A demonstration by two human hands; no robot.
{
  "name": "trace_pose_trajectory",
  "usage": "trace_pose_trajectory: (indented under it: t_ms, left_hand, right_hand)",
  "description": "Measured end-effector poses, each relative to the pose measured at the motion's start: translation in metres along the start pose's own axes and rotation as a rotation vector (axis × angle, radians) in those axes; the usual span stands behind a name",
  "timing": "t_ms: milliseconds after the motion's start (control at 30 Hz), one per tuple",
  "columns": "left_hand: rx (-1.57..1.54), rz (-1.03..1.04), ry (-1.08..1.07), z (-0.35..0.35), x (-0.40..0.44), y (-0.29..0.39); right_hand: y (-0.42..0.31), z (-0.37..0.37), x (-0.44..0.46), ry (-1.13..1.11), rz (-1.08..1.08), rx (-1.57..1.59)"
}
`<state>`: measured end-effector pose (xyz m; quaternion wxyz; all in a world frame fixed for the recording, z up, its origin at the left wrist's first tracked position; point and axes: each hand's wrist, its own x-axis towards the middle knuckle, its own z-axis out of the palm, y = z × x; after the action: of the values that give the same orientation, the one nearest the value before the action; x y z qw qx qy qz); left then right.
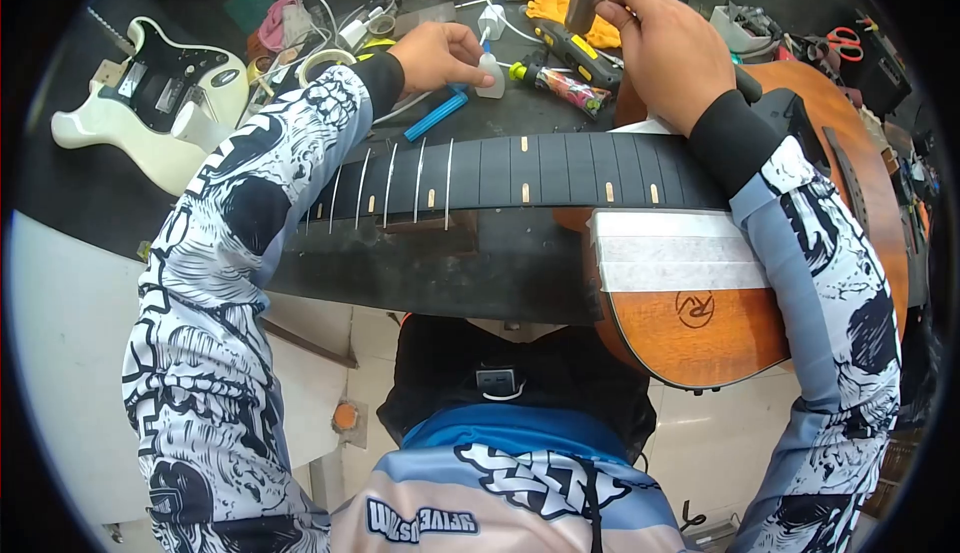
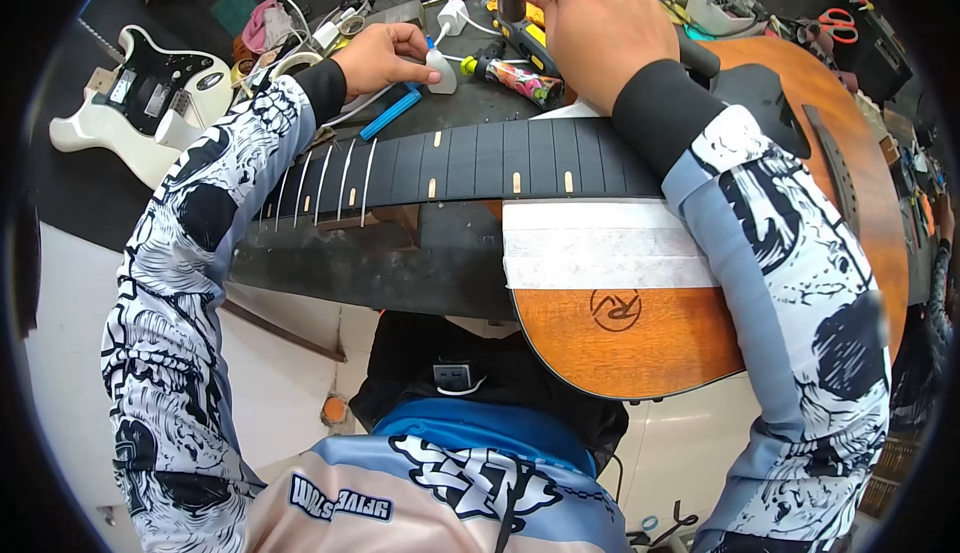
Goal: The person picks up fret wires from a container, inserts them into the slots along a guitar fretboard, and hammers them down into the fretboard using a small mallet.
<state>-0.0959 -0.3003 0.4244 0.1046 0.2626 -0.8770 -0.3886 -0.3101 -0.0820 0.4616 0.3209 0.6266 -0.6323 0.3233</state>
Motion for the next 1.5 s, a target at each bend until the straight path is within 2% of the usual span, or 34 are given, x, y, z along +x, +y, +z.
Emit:
trace_pose_trajectory:
  t_ms: [67, 133, 233, 333, 400, 467, 533, 667, 733, 800, 933, 967, 1133, 1200, 1267, 1333, 1400, 1500]
  left_hand:
    - [-0.018, -0.003, -0.016, 0.001, 0.0, -0.001]
    - [0.1, -0.013, 0.003, -0.001, -0.002, -0.001]
    - [0.106, -0.007, 0.006, 0.0, 0.0, -0.006]
    - [0.126, -0.038, -0.009, 0.002, -0.001, -0.007]
    - [0.204, 0.046, 0.038, 0.003, -0.005, -0.009]
    - [0.309, 0.047, 0.03, -0.006, -0.019, 0.009]
    - [0.454, 0.044, 0.134, -0.027, -0.038, 0.02]
    - [0.202, 0.06, 0.149, -0.036, -0.12, 0.072]
    - [0.15, 0.182, 0.11, -0.018, -0.16, 0.084]
    - [0.292, 0.255, 0.101, 0.0, -0.18, 0.092]
    - [0.208, 0.247, 0.059, 0.021, -0.179, 0.089]
    - [0.21, 0.192, 0.024, 0.022, -0.18, 0.092]
    - [0.103, 0.222, 0.025, 0.024, -0.183, 0.088]
    - [0.102, 0.24, 0.011, 0.024, -0.182, 0.085]
    - [0.148, 0.255, 0.024, 0.022, -0.183, 0.079]
    - [0.22, 0.252, 0.076, 0.022, -0.182, 0.075]
    - [0.178, 0.229, 0.087, 0.023, -0.184, 0.077]
    - [0.23, 0.239, 0.09, 0.023, -0.182, 0.074]
  right_hand:
    - [-0.006, -0.009, 0.003, -0.141, 0.064, 0.034]
    - [-0.003, -0.005, 0.002, -0.126, 0.051, 0.046]
    - [-0.007, -0.01, 0.003, -0.137, 0.057, 0.043]
    - [-0.022, -0.028, 0.006, -0.109, 0.113, 0.168]
    - [-0.018, -0.024, 0.007, -0.146, 0.122, 0.13]
    - [-0.02, -0.025, 0.007, -0.155, 0.119, 0.097]
    - [-0.029, -0.032, 0.002, -0.095, 0.081, 0.066]
    - [-0.026, -0.033, 0.003, -0.143, 0.072, 0.068]
    - [-0.015, -0.023, 0.005, -0.168, 0.08, 0.106]
    - [-0.021, -0.03, 0.005, -0.163, 0.118, 0.125]
    - [-0.02, -0.025, 0.005, -0.088, 0.129, 0.106]
    - [-0.02, -0.024, 0.004, -0.094, 0.115, 0.099]
    - [-0.043, -0.038, 0.005, 0.032, 0.007, 0.037]
    - [-0.036, -0.04, 0.012, -0.018, -0.032, 0.068]
    - [-0.043, -0.045, 0.012, -0.158, -0.034, 0.041]
    - [-0.054, -0.051, 0.016, -0.1, -0.142, 0.072]
    - [-0.074, -0.064, 0.015, -0.201, -0.08, 0.169]
    - [-0.101, -0.077, 0.018, -0.232, -0.159, 0.218]
